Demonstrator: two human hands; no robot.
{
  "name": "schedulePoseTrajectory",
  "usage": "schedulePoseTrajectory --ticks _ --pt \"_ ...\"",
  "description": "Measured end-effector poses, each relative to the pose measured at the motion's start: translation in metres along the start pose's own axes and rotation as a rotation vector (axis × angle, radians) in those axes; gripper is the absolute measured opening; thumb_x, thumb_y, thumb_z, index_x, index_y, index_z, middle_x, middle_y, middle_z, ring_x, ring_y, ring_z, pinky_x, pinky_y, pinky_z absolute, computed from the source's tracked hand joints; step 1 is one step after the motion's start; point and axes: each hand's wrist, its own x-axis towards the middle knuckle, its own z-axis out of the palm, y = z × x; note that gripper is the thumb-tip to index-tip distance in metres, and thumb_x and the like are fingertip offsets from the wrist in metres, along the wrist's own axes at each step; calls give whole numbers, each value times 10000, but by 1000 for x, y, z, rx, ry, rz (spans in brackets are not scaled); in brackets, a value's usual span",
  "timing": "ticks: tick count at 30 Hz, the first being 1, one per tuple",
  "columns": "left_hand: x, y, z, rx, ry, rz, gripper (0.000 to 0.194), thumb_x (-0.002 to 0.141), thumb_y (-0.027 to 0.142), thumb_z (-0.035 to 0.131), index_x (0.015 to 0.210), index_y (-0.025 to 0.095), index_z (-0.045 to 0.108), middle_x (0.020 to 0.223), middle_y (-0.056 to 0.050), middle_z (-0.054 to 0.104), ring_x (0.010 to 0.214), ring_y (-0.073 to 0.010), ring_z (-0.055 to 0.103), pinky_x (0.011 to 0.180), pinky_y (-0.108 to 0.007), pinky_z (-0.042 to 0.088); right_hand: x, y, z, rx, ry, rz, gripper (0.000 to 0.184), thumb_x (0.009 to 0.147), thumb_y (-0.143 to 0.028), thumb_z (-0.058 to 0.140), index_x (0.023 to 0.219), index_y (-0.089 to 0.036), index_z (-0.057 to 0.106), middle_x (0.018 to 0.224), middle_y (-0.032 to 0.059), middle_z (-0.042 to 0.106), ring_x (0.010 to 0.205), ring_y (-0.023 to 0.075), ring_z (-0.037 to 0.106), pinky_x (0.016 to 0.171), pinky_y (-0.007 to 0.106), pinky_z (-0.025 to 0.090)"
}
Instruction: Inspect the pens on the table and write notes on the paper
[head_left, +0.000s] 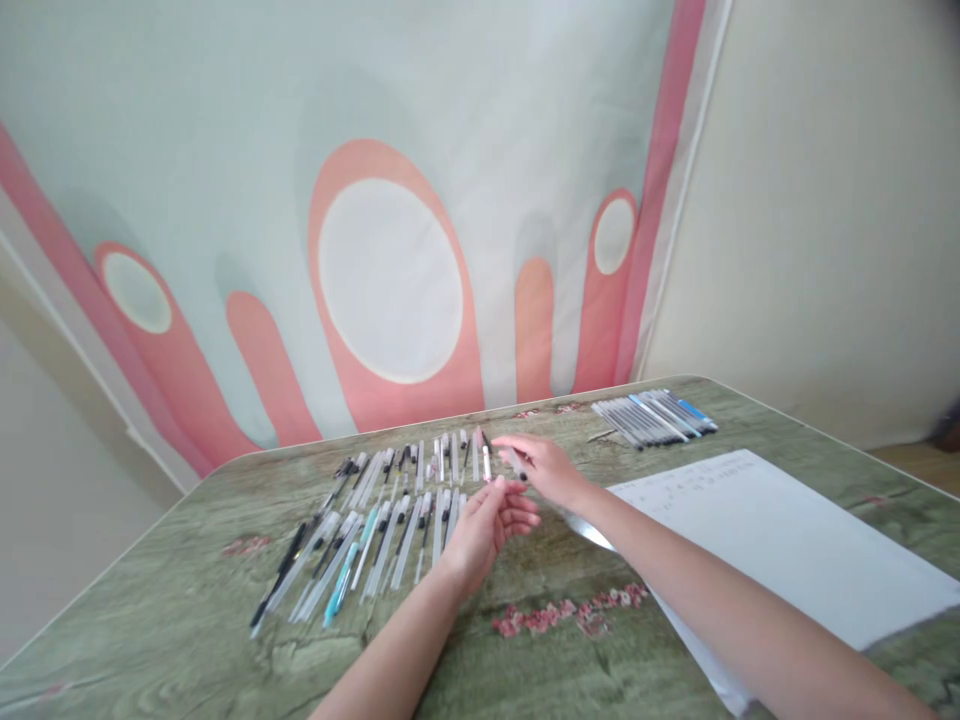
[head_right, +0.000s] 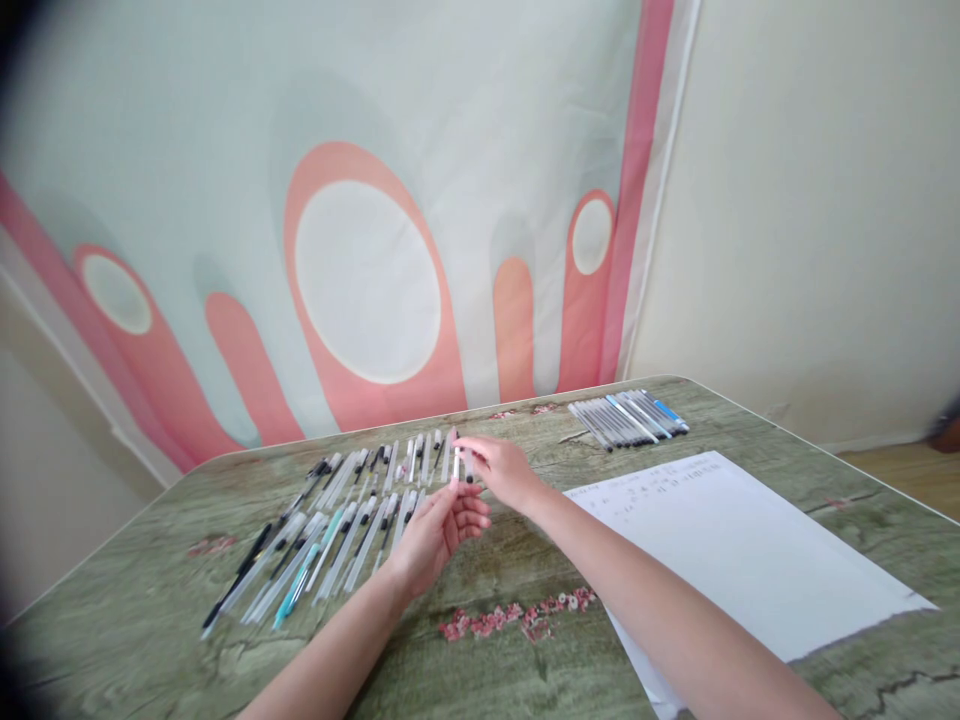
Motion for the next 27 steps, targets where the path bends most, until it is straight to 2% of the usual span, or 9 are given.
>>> schedulePoseTrajectory --ticks 3,5,7,10,14,18,23,27 --pt "-4 -9 4 238 -81 25 338 777 435 477 876 121 555 787 -85 623 700 -153 595 650 -266 443 12 -2 -26 92 153 87 350 806 -389 442 1064 -194 576 797 47 625 608 130 547 576 256 443" --pt "-6 -16 6 408 -138 52 316 771 425 486 849 129 565 765 -68 618 696 -149 582 650 -262 434 15 2 -44 118 207 150 391 784 -436 454 1019 -156 593 724 47 612 567 127 538 501 236 432" --pt "-8 -21 6 528 -167 84 303 777 419 476 838 138 570 737 -52 611 686 -141 568 643 -253 426 8 12 -58 120 176 214 389 758 -456 476 937 -139 612 685 44 605 538 124 536 461 229 424" --pt "-6 -27 3 589 -161 110 298 789 414 454 839 142 564 722 -46 601 675 -134 557 635 -244 421 -20 34 -72 87 95 312 325 724 -438 513 767 -135 620 646 39 604 506 117 534 484 243 433" --pt "-1 -31 -1 559 -101 131 295 788 416 450 843 145 552 753 -53 597 679 -135 557 624 -242 428 -66 57 -83 115 126 479 249 690 -395 546 729 -150 556 595 14 579 517 125 532 501 250 428" --pt "0 -32 -1 554 -55 154 280 783 408 461 840 151 554 755 -54 598 689 -143 560 631 -253 432 -95 61 -90 74 107 485 188 704 -354 537 704 -166 527 562 -4 561 515 123 512 525 257 402" --pt "0 -33 -2 566 -61 161 272 779 401 470 848 155 562 749 -52 606 677 -139 556 644 -250 425 -108 60 -89 -6 157 470 150 714 -326 517 634 -203 486 520 -17 532 490 127 478 496 260 366" --pt "0 -32 -3 581 -76 153 266 783 391 467 856 153 561 751 -51 602 685 -141 555 658 -253 426 -110 63 -90 -46 149 476 136 718 -309 494 642 -198 473 519 -29 508 492 124 470 507 259 355"
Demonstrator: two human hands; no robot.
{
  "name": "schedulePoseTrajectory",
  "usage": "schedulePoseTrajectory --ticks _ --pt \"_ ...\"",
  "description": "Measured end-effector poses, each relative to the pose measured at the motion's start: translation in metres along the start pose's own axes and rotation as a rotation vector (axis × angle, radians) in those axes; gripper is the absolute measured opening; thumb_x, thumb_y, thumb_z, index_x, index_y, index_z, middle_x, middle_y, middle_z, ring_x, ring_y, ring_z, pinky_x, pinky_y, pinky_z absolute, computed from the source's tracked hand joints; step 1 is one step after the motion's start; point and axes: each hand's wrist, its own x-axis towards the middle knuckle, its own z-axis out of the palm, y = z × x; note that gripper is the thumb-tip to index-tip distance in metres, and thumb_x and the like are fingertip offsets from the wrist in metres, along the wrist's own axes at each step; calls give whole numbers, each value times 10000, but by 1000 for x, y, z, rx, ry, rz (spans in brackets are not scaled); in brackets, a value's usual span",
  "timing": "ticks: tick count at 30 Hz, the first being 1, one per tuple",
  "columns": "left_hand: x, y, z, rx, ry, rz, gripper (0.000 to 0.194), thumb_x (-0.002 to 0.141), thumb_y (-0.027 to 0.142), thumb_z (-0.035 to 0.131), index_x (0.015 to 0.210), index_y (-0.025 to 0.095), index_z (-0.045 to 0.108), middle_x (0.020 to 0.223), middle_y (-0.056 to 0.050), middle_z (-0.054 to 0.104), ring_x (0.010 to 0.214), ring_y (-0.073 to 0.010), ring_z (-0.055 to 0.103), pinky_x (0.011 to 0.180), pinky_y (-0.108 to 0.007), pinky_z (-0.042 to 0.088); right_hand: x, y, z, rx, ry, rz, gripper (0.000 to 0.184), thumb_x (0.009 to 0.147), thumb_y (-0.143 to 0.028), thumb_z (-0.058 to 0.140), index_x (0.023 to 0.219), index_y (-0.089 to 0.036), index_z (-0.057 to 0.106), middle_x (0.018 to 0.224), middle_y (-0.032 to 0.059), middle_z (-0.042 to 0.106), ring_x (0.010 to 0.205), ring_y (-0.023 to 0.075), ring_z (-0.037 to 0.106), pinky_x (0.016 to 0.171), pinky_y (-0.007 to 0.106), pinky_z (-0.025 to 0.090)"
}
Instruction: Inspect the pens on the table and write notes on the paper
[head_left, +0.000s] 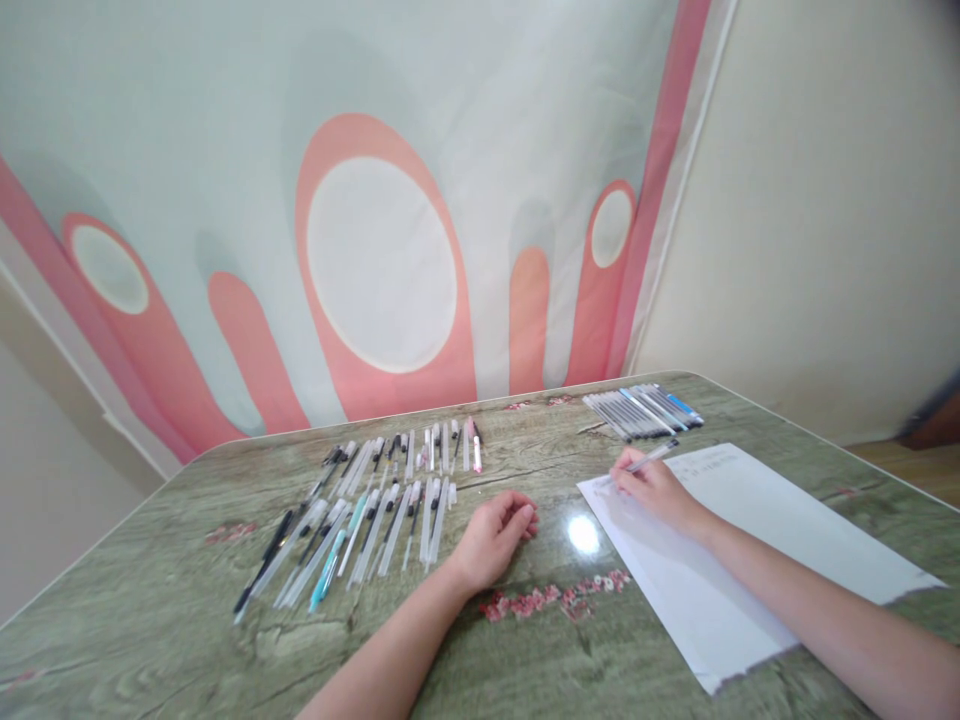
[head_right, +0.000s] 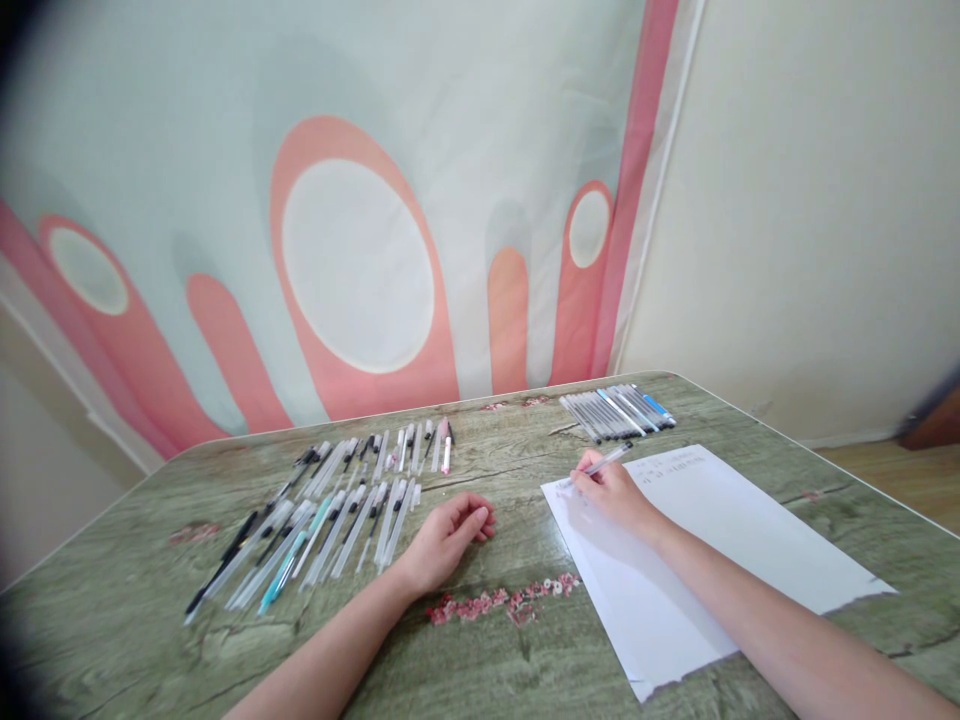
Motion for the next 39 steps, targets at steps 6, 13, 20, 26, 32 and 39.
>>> schedulePoseTrajectory --ticks 6,13,20,26,32,39 --pt "1 1 0 -8 -7 -2 257 779 390 472 850 160 561 748 -48 606 684 -142 554 660 -255 425 0 3 0 -67 -8 -47 134 727 -306 485 643 -203 473 530 -37 485 505 124 447 512 256 335" --pt "1 0 0 5 6 -2 262 779 387 470 861 156 564 753 -47 608 675 -138 557 650 -255 422 1 7 0 -104 -18 -53 128 712 -305 484 639 -201 482 547 -30 490 526 132 446 517 258 332" --pt "0 2 0 23 -17 -2 263 789 390 456 862 157 554 771 -52 603 694 -144 560 653 -255 425 0 7 1 -124 -19 -85 124 732 -283 474 636 -205 461 562 -32 475 532 128 440 513 252 320" --pt "0 2 0 28 -14 0 265 795 390 445 863 157 552 773 -52 601 696 -147 564 654 -263 430 0 8 0 -145 -13 -80 117 742 -280 455 658 -199 461 575 -32 475 545 129 446 520 251 323" --pt "0 1 0 39 -21 -2 267 799 391 438 867 155 543 780 -50 594 702 -144 563 661 -264 432 0 8 0 -148 -22 -85 133 749 -294 442 655 -200 445 567 -37 454 539 124 432 521 249 325" --pt "1 1 -1 79 -41 -7 284 812 395 415 880 142 524 785 -46 585 710 -138 559 669 -263 436 0 10 1 -139 -24 -88 124 741 -289 443 655 -199 442 583 -34 454 551 123 431 523 244 326"
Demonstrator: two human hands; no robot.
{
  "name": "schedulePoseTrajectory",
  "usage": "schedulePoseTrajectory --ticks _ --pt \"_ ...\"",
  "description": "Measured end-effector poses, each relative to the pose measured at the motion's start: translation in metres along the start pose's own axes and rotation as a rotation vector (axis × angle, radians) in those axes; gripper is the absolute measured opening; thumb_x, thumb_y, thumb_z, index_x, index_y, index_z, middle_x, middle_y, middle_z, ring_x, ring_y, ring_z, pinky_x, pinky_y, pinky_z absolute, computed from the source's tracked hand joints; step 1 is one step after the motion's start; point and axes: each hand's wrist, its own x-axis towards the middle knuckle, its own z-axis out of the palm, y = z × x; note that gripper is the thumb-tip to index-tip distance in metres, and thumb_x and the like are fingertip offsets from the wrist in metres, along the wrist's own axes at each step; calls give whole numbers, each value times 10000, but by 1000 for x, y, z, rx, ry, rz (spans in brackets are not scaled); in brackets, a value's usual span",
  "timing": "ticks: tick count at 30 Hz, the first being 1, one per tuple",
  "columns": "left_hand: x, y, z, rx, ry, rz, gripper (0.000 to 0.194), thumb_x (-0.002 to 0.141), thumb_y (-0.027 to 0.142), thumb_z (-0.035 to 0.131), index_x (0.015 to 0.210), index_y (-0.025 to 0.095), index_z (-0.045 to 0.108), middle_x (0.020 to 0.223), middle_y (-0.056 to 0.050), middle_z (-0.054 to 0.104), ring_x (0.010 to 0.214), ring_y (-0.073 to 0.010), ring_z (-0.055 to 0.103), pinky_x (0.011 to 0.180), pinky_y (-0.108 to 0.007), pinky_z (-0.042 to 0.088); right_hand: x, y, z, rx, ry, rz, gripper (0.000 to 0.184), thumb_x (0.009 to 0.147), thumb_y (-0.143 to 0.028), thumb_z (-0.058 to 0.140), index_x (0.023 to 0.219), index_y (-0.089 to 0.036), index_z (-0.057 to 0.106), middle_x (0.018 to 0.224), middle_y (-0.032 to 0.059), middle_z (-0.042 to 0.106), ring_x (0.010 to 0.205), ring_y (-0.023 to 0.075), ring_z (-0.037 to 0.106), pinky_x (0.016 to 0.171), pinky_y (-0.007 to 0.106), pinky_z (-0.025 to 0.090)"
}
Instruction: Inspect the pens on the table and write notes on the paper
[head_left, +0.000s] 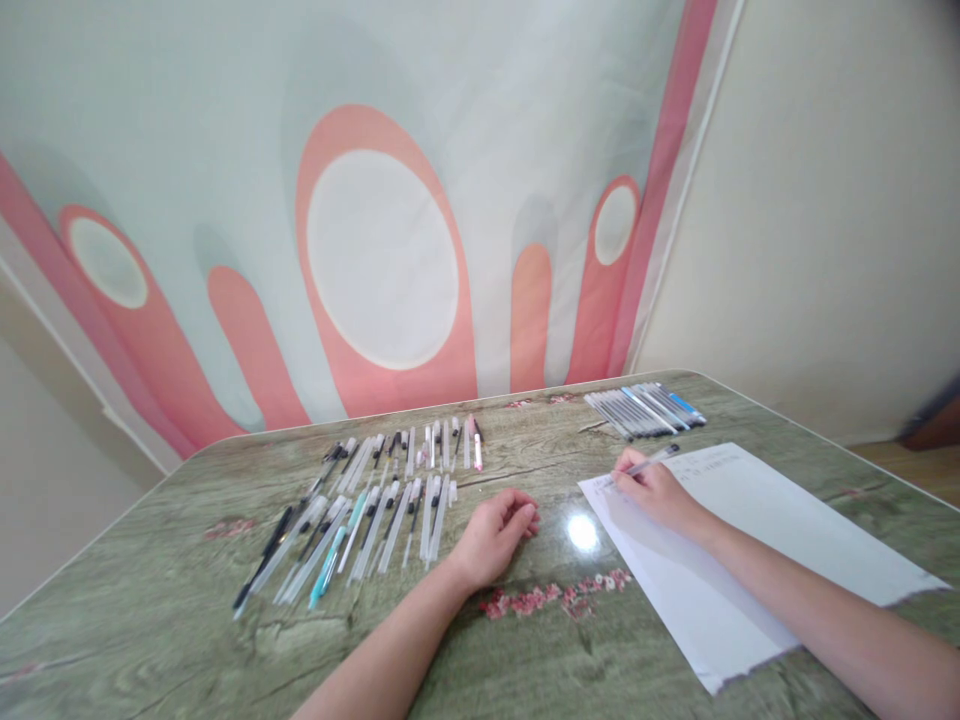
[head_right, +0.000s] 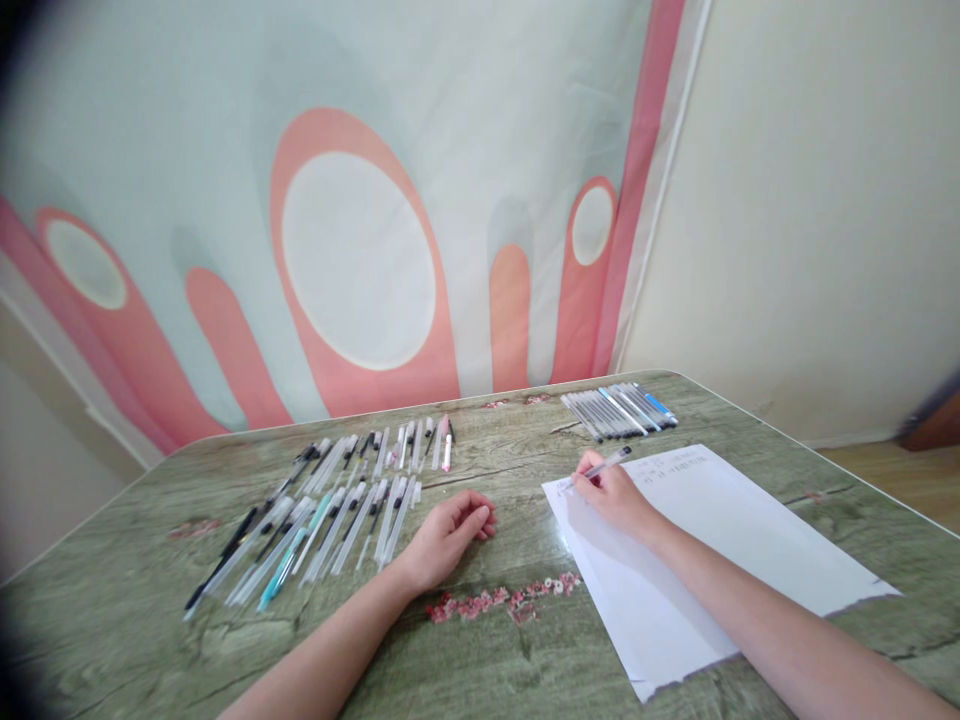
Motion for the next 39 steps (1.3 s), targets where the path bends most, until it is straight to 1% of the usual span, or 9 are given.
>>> schedulePoseTrajectory --ticks 12,22,29,34,39 --pt "0 -2 0 29 11 -3 299 816 410 401 884 144 520 790 -47 595 707 -131 558 672 -257 430 -1 -6 -1 15 -3 -2 136 732 -293 452 633 -200 440 558 -37 449 532 123 429 511 239 321" --pt "0 1 1 20 3 -6 298 814 411 403 884 145 517 785 -44 590 717 -134 560 678 -259 434 -1 -5 -1 24 6 -10 124 735 -276 457 637 -201 444 563 -33 453 535 122 430 517 243 325" --pt "0 -1 0 25 -3 -3 291 818 404 399 889 148 517 791 -44 587 721 -135 559 679 -259 430 -1 -4 0 6 9 -20 119 724 -271 451 629 -199 447 565 -33 459 541 125 442 525 247 331" --pt "-1 -1 0 27 1 -3 287 816 401 403 886 149 521 792 -46 594 719 -134 558 684 -259 427 -1 -5 -1 16 -6 -19 117 721 -270 444 628 -200 440 564 -34 450 537 122 434 516 243 328" --pt "-1 -1 0 25 1 -8 292 814 404 404 886 146 522 790 -46 593 716 -133 557 684 -257 429 -1 -5 -1 4 23 -10 108 715 -257 437 623 -200 436 561 -33 454 544 123 435 528 245 333"
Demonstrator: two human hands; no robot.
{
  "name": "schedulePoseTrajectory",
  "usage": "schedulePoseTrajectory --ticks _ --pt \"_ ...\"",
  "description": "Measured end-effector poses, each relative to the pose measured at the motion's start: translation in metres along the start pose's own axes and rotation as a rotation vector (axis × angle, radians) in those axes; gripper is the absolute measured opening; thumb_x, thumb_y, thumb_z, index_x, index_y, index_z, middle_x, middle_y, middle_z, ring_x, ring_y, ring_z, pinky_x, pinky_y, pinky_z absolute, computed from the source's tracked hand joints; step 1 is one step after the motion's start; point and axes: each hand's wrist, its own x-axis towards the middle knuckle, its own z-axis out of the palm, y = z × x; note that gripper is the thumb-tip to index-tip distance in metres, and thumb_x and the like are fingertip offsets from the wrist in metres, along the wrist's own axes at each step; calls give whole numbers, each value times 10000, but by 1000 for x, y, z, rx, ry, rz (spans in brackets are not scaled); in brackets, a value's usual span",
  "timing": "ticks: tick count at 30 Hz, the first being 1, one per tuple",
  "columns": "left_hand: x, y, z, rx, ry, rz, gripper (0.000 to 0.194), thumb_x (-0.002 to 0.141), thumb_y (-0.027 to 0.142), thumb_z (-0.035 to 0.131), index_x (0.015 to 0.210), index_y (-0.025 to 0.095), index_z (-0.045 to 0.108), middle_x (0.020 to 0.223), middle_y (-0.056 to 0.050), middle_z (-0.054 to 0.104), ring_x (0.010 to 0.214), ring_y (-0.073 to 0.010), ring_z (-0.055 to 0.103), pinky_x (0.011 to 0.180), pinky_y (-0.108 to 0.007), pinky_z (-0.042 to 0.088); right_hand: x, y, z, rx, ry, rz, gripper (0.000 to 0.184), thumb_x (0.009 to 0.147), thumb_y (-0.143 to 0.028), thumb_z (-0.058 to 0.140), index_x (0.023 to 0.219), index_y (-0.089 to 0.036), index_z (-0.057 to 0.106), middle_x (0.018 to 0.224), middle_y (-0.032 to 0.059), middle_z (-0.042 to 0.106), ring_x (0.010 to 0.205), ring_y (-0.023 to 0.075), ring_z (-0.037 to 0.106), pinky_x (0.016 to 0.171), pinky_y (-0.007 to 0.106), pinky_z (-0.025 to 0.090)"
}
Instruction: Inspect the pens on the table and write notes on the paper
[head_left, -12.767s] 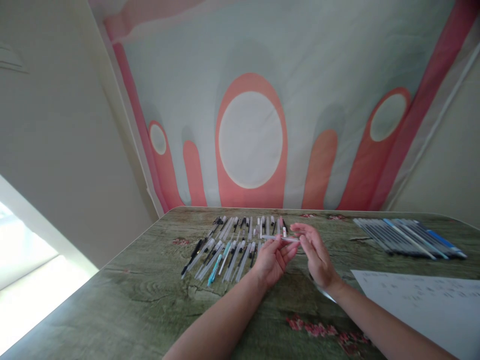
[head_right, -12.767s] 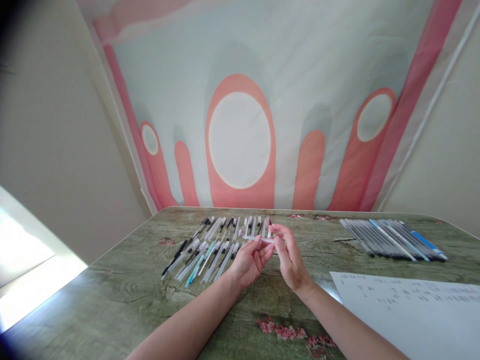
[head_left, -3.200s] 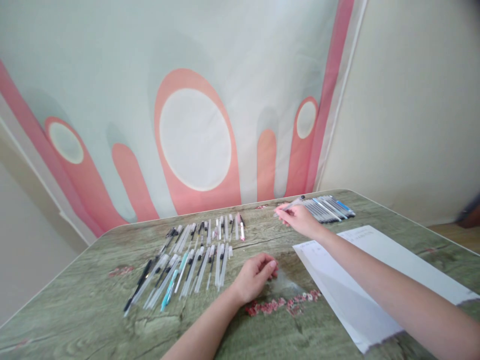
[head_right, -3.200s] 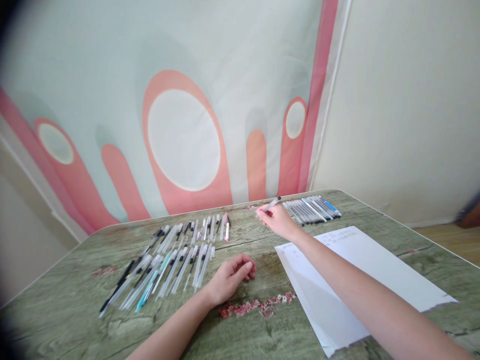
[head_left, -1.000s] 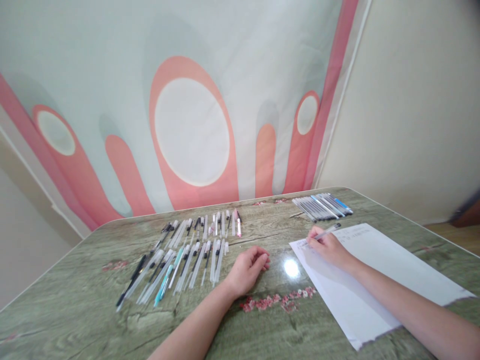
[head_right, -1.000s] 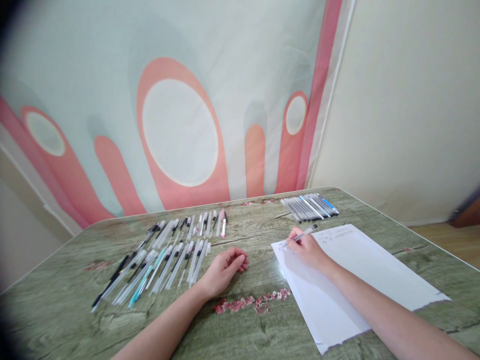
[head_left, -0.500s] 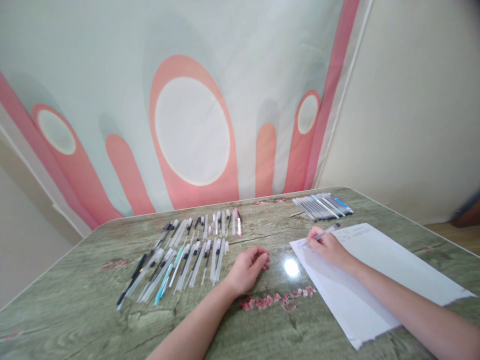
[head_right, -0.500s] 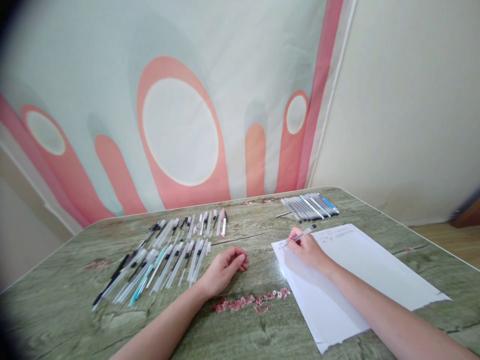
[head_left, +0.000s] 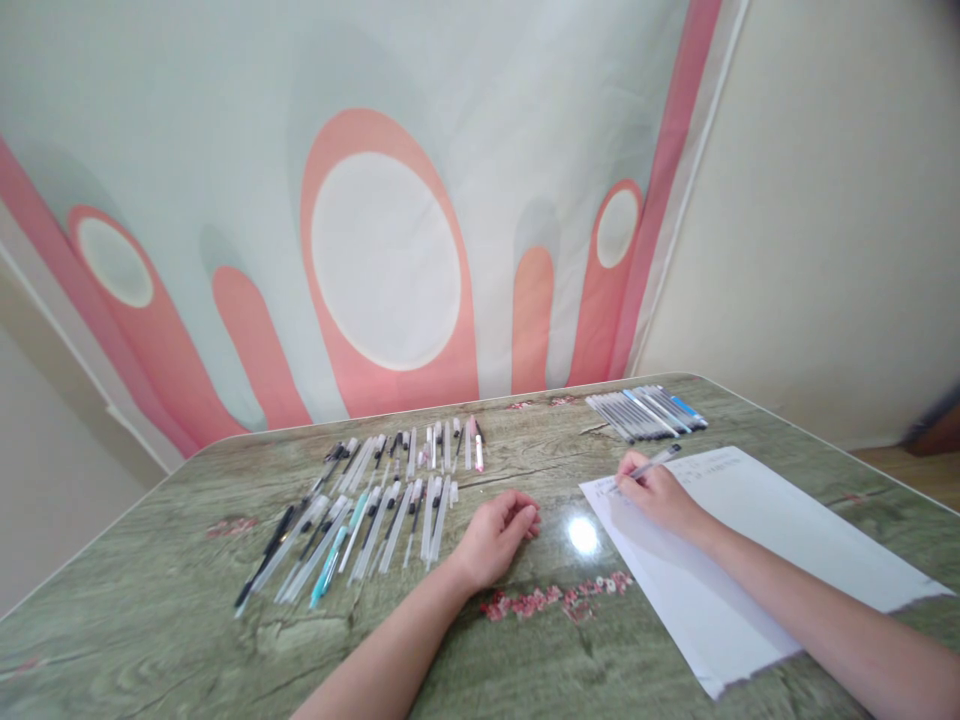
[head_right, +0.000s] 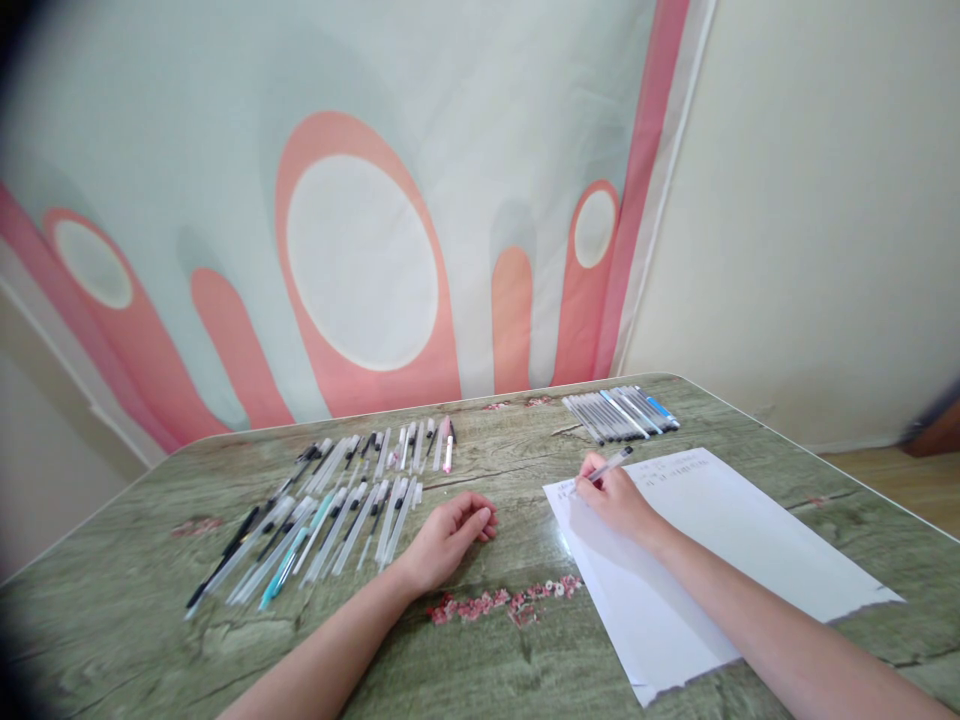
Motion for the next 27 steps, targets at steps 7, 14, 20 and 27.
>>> schedulePoseTrajectory --ticks 7,14,20,27 --pt "-1 3 0 11 4 5 295 814 405 402 875 142 521 766 -41 586 700 -130 559 670 -253 433 -2 0 -3 8 14 62 157 754 -322 436 661 -197 458 562 -35 463 538 122 443 527 249 344" --pt "-4 0 0 45 7 9 280 809 391 411 879 150 536 762 -41 605 697 -132 567 664 -253 433 -3 -9 -4 66 47 61 211 763 -409 458 723 -204 491 606 -3 525 553 138 485 517 254 376" --pt "-5 -6 2 91 12 48 243 808 348 414 881 157 545 756 -38 613 679 -131 570 651 -249 432 5 -51 7 108 -19 -47 266 774 -440 460 883 -215 550 761 37 594 639 160 540 592 275 428" --pt "-4 9 -21 274 85 137 203 776 263 461 906 149 568 792 -49 626 713 -139 564 686 -253 433 32 -102 68 394 -181 1 370 776 -504 425 952 -196 532 720 30 588 578 142 535 539 272 442"
